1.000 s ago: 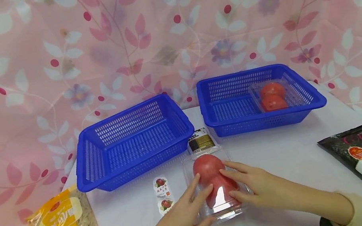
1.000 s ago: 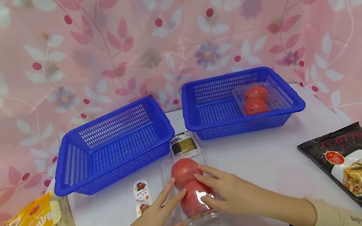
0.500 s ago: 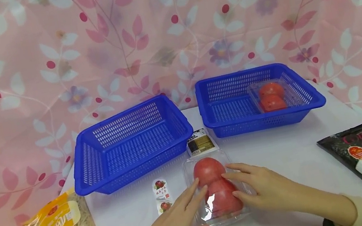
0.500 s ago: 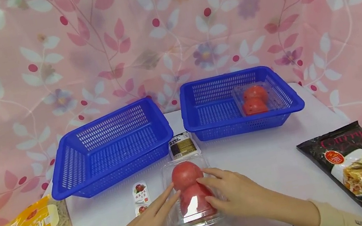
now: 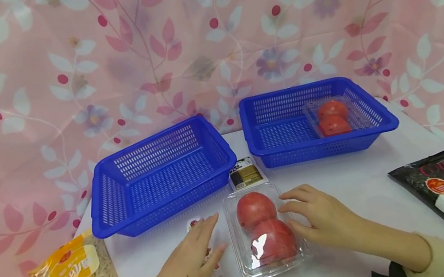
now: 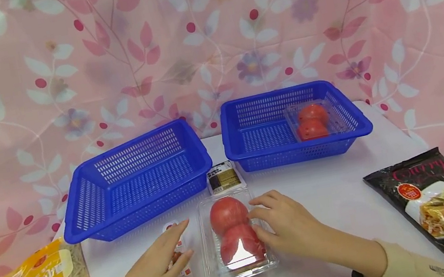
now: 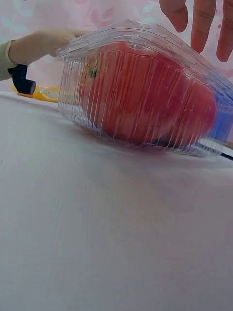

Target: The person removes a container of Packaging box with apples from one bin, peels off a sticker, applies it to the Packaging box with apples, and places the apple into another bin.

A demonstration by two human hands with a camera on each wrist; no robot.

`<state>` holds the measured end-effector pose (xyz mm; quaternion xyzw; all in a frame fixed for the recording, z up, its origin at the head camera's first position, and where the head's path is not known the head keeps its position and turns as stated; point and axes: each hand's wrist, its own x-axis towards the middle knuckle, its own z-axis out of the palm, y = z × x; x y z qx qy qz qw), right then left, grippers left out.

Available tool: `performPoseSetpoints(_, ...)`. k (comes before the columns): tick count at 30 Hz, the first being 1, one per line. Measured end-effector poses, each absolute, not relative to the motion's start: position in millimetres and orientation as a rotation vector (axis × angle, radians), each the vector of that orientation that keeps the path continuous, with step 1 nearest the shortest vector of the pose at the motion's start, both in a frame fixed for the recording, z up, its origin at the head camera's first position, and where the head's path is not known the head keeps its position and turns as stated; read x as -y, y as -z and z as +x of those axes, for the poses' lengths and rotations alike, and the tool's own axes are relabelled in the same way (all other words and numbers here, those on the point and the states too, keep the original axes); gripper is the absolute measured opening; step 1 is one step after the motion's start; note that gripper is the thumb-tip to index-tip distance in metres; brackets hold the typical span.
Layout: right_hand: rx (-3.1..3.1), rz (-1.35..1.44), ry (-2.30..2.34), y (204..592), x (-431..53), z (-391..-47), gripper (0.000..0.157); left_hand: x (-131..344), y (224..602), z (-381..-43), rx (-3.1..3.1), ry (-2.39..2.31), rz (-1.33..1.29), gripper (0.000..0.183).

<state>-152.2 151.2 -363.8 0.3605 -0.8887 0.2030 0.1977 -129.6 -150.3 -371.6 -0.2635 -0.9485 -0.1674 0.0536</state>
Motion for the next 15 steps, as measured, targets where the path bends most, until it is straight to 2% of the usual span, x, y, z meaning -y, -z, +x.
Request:
performPoseSetpoints(4, 2.447, 1.061, -0.64, 364, -147, -153, 0.021, 161, 379, -146, 2.914, 0.423, -0.706, 0.049)
performPoseSetpoints(11, 2.266, 1.226, -0.831, 365, -140, -154, 0.03, 175, 389, -155, 3.19, 0.352, -0.531, 0.066)
performPoseSetpoints(15, 2.178, 1.277, -0.842, 366, -138, -154, 0.025, 179, 393, -157, 3.273, 0.309, -0.58, 0.064)
